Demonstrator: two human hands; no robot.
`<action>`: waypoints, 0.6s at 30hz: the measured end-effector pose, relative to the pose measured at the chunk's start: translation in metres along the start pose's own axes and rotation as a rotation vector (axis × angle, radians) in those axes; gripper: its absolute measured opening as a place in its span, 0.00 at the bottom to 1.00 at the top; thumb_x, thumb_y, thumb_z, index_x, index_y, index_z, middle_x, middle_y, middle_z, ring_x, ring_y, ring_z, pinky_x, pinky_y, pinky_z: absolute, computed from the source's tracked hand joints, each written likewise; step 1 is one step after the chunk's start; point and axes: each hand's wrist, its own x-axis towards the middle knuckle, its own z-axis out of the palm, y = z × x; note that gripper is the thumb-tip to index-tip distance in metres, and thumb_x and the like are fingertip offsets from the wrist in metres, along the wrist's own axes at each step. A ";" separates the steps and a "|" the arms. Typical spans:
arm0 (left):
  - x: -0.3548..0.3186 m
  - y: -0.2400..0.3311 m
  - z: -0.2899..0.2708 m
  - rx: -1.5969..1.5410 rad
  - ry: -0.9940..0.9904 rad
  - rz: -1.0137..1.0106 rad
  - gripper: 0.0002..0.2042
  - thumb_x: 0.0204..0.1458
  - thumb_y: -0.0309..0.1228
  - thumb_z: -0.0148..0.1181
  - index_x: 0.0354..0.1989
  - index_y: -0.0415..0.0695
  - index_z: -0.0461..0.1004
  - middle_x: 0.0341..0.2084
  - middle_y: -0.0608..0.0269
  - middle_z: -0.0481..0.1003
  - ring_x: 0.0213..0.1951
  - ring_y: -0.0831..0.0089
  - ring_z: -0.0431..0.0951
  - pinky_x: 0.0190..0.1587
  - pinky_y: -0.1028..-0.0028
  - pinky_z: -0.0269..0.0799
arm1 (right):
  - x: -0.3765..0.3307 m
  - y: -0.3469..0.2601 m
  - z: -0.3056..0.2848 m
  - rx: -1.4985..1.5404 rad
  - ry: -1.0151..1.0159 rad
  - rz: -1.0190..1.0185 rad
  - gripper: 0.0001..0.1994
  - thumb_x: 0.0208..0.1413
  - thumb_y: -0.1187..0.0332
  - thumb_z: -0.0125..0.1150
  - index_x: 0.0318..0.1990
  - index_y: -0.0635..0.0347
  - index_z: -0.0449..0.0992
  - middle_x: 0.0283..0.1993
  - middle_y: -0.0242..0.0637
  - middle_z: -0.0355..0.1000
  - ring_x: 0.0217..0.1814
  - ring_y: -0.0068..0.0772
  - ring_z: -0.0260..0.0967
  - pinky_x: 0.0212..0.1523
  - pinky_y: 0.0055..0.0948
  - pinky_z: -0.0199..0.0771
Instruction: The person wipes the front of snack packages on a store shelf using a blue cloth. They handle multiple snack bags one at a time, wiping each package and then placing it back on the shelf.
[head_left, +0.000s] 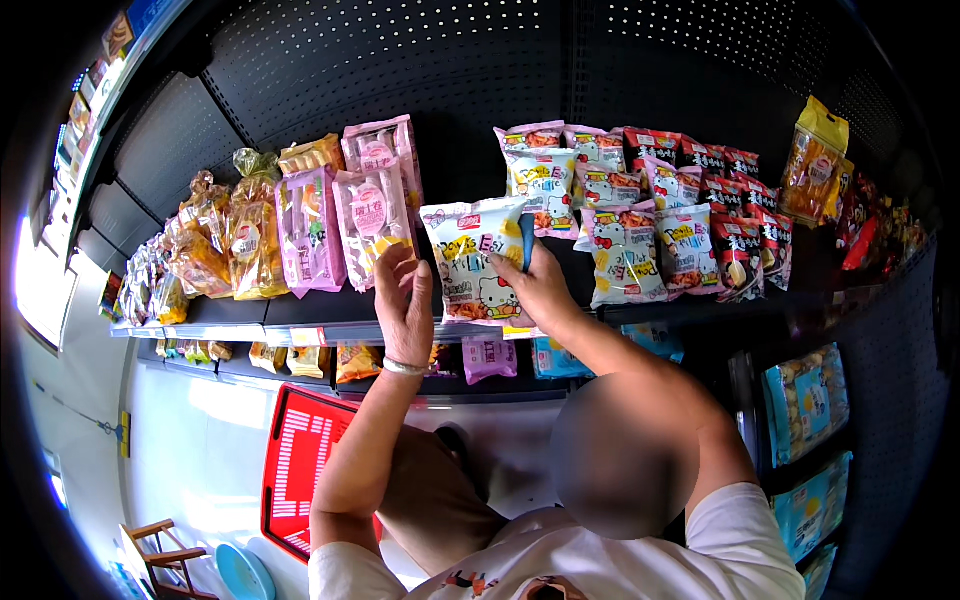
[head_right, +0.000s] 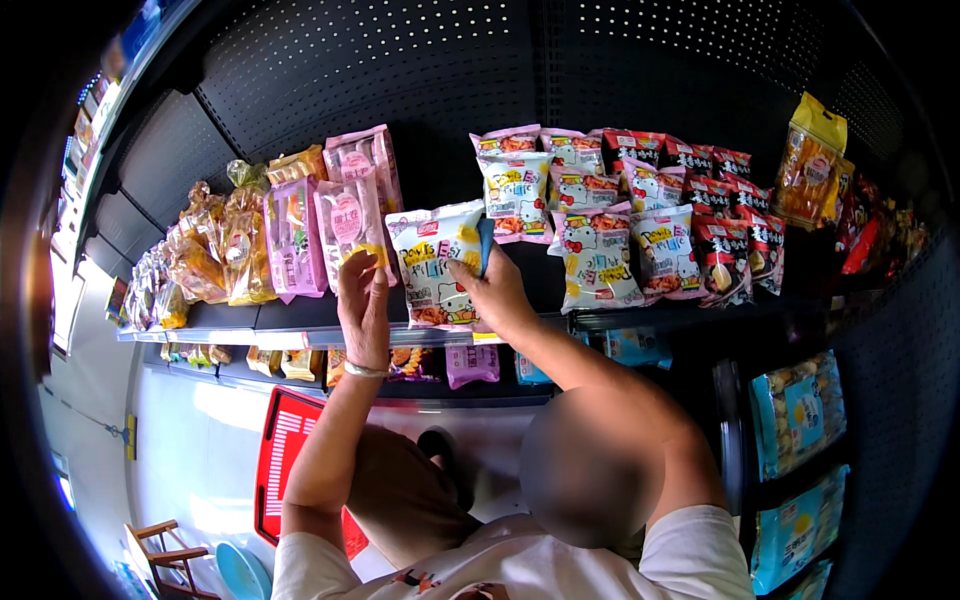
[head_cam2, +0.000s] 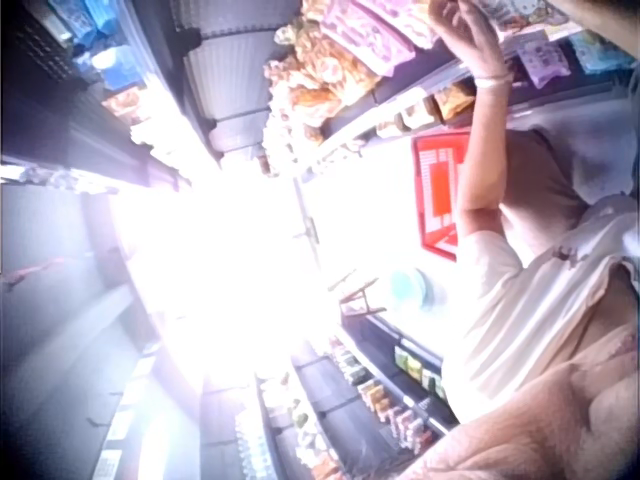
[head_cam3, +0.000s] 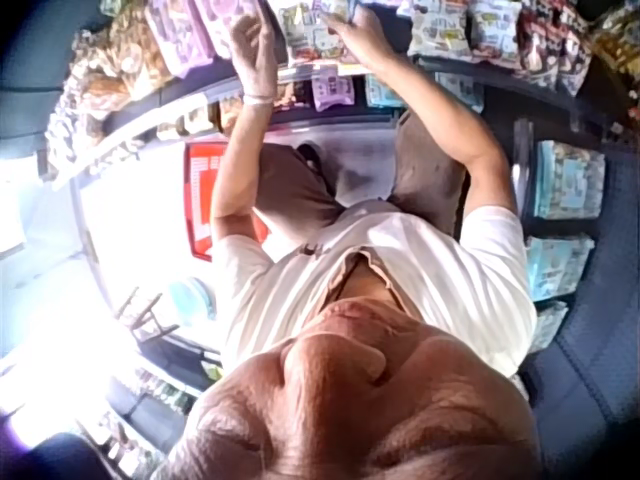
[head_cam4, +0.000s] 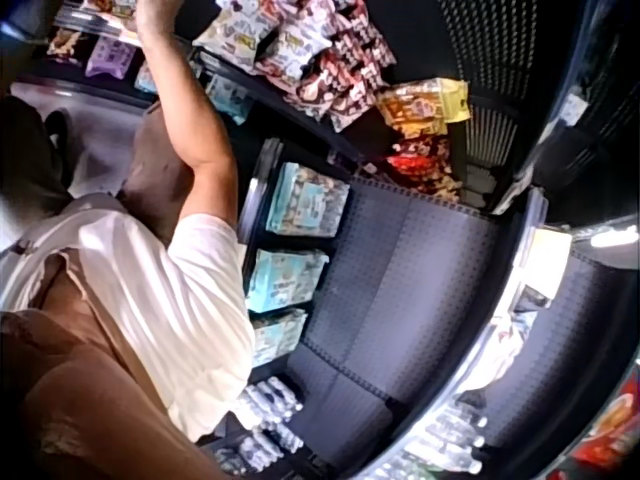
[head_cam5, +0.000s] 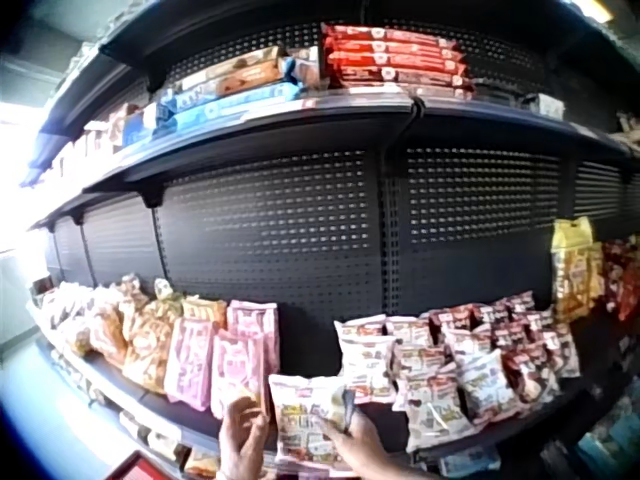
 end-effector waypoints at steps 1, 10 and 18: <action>-0.002 0.000 0.001 -0.019 -0.042 0.002 0.22 0.63 0.34 0.56 0.61 0.38 0.61 0.51 0.57 0.68 0.50 0.72 0.70 0.53 0.73 0.69 | -0.002 0.000 0.002 -0.027 0.016 -0.039 0.17 0.59 0.68 0.63 0.51 0.66 0.70 0.41 0.43 0.78 0.40 0.31 0.76 0.42 0.31 0.76; -0.002 0.008 0.009 -0.380 -0.213 -0.273 0.34 0.62 0.49 0.54 0.68 0.38 0.54 0.59 0.57 0.65 0.59 0.70 0.65 0.62 0.71 0.59 | -0.034 -0.024 0.030 -0.314 -0.080 -0.514 0.27 0.64 0.61 0.53 0.66 0.66 0.59 0.64 0.59 0.63 0.67 0.57 0.61 0.66 0.44 0.60; -0.009 0.003 0.009 -0.848 -0.303 -0.626 0.27 0.63 0.51 0.50 0.63 0.47 0.63 0.56 0.57 0.72 0.56 0.61 0.74 0.61 0.61 0.69 | -0.014 -0.012 0.023 -0.334 -0.023 -0.532 0.24 0.64 0.62 0.51 0.62 0.69 0.64 0.65 0.57 0.62 0.66 0.59 0.60 0.67 0.45 0.59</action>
